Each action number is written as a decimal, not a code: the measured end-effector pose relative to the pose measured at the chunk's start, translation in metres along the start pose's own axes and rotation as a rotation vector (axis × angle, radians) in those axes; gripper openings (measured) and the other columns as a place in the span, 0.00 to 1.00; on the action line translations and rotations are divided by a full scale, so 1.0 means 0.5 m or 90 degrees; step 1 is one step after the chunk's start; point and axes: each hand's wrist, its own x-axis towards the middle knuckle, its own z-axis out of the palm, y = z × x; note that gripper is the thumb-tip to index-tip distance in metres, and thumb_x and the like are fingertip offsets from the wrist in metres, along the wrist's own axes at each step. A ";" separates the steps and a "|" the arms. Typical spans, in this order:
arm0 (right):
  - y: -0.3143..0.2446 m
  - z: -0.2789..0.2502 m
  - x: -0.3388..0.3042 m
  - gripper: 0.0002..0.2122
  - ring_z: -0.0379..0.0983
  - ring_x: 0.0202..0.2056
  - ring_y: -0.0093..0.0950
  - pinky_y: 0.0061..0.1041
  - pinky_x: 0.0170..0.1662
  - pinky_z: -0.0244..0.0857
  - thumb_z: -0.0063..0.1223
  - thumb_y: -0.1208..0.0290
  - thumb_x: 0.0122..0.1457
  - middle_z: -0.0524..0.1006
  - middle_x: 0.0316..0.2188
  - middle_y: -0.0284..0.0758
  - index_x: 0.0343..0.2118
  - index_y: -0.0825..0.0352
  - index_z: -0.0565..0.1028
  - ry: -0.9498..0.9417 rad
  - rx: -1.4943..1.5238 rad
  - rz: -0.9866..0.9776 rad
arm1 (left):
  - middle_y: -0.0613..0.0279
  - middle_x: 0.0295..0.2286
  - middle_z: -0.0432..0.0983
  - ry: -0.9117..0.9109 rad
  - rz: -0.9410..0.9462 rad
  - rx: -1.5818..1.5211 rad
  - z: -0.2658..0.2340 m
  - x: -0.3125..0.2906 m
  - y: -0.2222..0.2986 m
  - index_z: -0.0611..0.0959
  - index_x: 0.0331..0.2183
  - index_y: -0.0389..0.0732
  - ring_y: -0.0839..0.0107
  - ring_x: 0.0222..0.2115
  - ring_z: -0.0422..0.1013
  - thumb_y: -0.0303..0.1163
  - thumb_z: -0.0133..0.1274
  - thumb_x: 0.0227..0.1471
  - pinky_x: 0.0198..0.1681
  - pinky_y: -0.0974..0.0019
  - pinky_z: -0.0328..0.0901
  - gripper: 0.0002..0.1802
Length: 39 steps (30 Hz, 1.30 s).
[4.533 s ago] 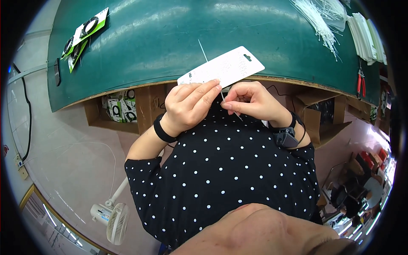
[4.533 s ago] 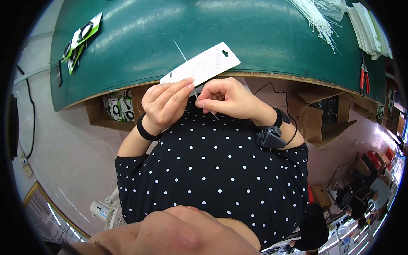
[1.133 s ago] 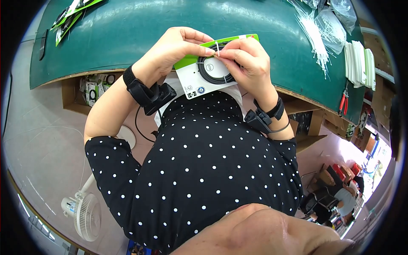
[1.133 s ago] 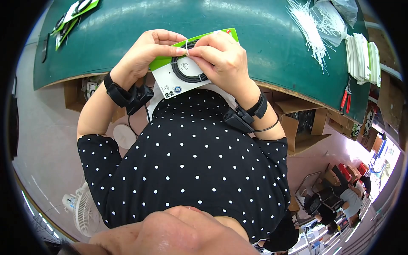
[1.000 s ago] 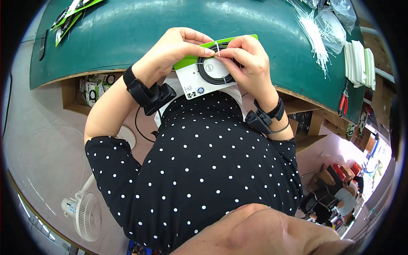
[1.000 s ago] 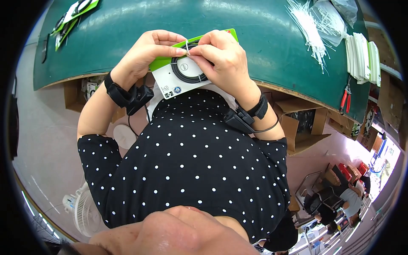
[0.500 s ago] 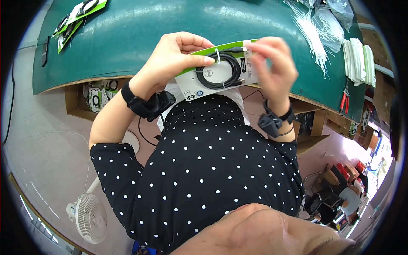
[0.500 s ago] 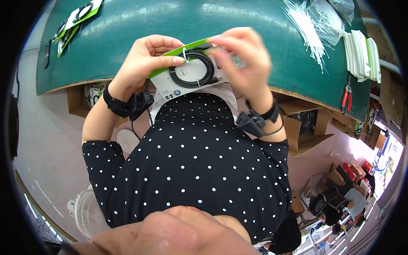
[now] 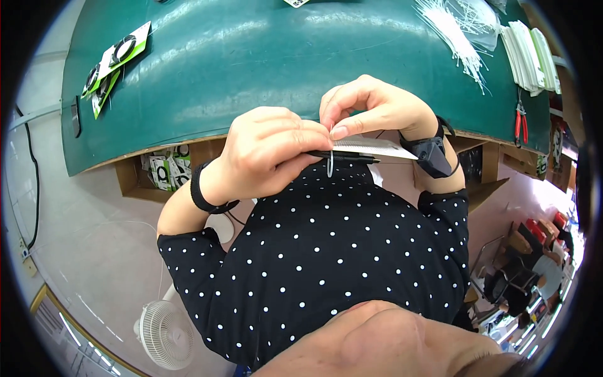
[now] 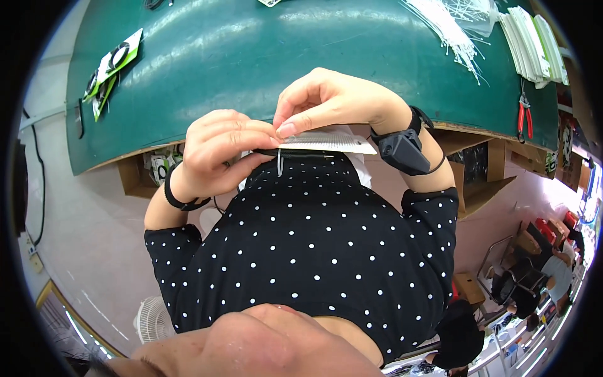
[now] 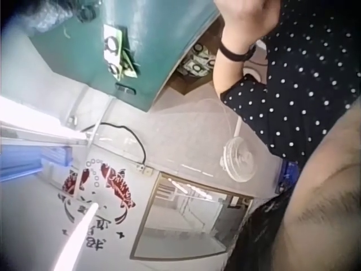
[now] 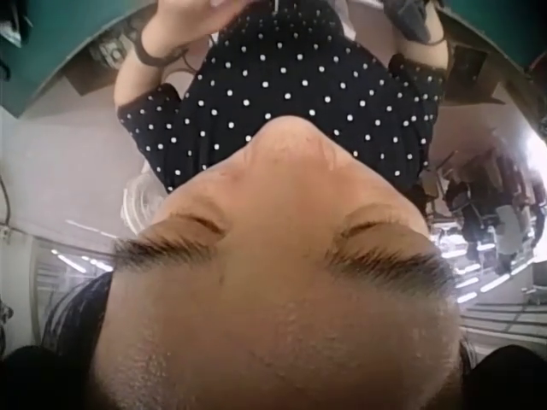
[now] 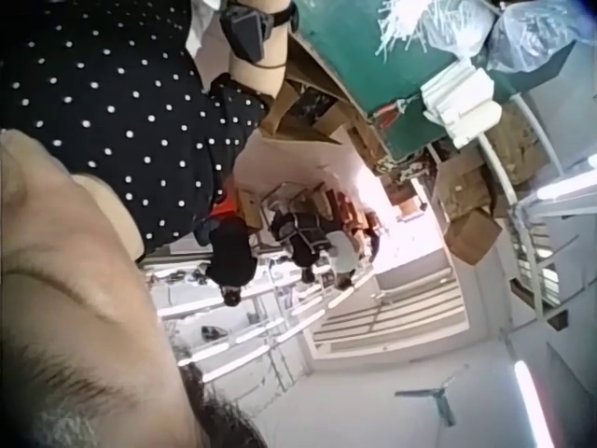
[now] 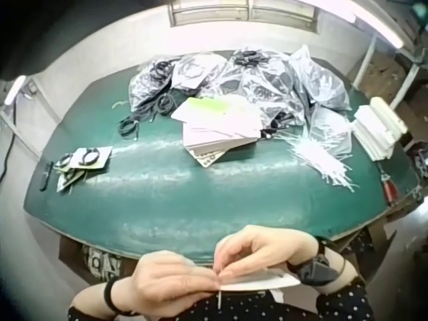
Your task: The person secures a coiled cable to a cardboard backing by threading a plastic tie through the holes and pulling it tight. They repeat the process with a second tie on the same package before setting it aside and starting another.
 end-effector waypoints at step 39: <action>-0.016 -0.018 0.013 0.06 0.71 0.25 0.17 0.16 0.29 0.65 0.59 0.73 0.52 0.76 0.24 0.31 0.28 0.72 0.77 0.245 -0.095 -0.079 | 0.63 0.29 0.80 0.042 0.041 0.165 -0.001 0.025 -0.035 0.82 0.29 0.40 0.68 0.26 0.75 0.20 0.60 0.33 0.28 0.71 0.66 0.13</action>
